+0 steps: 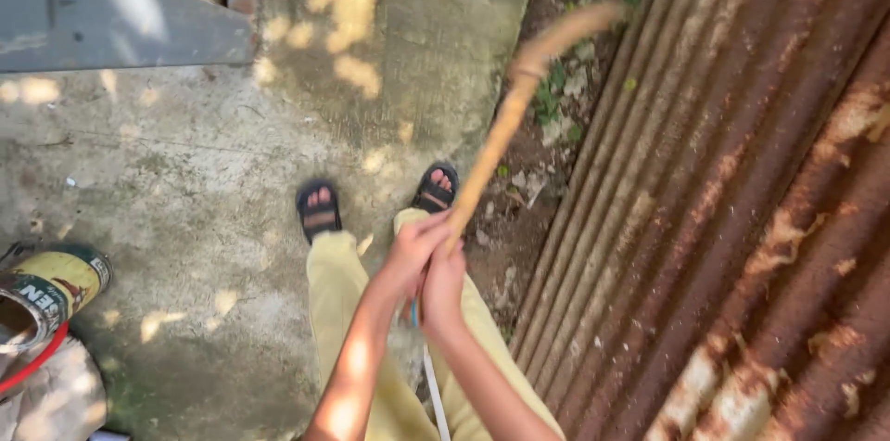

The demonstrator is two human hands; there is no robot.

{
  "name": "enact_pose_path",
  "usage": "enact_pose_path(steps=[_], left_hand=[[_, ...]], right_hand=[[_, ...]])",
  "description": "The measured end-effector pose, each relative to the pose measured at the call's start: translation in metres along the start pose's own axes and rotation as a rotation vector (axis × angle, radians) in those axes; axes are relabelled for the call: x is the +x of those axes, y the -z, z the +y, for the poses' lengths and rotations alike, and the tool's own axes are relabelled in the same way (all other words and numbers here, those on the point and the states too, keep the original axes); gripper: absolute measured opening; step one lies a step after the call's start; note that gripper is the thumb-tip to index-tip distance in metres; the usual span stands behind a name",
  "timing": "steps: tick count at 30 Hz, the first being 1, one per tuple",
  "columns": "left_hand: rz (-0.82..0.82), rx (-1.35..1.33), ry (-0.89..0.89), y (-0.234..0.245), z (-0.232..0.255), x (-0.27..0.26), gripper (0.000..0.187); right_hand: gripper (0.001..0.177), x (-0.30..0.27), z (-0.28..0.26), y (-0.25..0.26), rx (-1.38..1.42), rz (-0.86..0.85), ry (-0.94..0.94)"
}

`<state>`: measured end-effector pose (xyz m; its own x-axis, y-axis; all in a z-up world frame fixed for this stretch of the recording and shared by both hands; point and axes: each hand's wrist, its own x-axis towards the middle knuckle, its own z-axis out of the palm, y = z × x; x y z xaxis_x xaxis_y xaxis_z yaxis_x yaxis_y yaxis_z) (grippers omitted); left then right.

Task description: Sweeping the ground in an outdoor storage or garage area using a traditional broom.

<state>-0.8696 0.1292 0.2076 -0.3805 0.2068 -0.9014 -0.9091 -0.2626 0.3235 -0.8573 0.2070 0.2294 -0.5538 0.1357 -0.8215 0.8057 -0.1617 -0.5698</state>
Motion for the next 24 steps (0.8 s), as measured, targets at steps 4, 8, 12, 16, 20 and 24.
enact_pose_path(steps=[4, 8, 12, 16, 20, 24], left_hand=[[0.466, -0.455, -0.162, 0.035, -0.071, -0.045, 0.039], [0.745, -0.737, -0.093, 0.07, -0.105, -0.05, 0.03], [0.655, -0.732, -0.031, 0.088, -0.136, 0.023, 0.026], [0.341, -0.427, -0.054, 0.09, -0.156, -0.019, 0.031], [0.032, -0.405, -0.2, 0.126, -0.211, -0.09, 0.029], [0.015, -0.245, -0.232, 0.187, -0.261, -0.174, 0.031]], right_hand=[[0.031, -0.049, 0.019, -0.026, -0.297, -0.322, -0.288], [0.029, 0.004, 0.091, -0.031, -0.366, -0.611, -0.532], [0.031, 0.081, 0.183, 0.002, 0.021, -0.728, -0.786], [0.033, -0.014, 0.17, -0.005, -0.07, -0.329, -0.353], [0.026, -0.112, 0.223, -0.022, -0.034, -0.131, -0.076], [0.027, -0.199, 0.27, -0.071, -0.108, -0.195, 0.045]])
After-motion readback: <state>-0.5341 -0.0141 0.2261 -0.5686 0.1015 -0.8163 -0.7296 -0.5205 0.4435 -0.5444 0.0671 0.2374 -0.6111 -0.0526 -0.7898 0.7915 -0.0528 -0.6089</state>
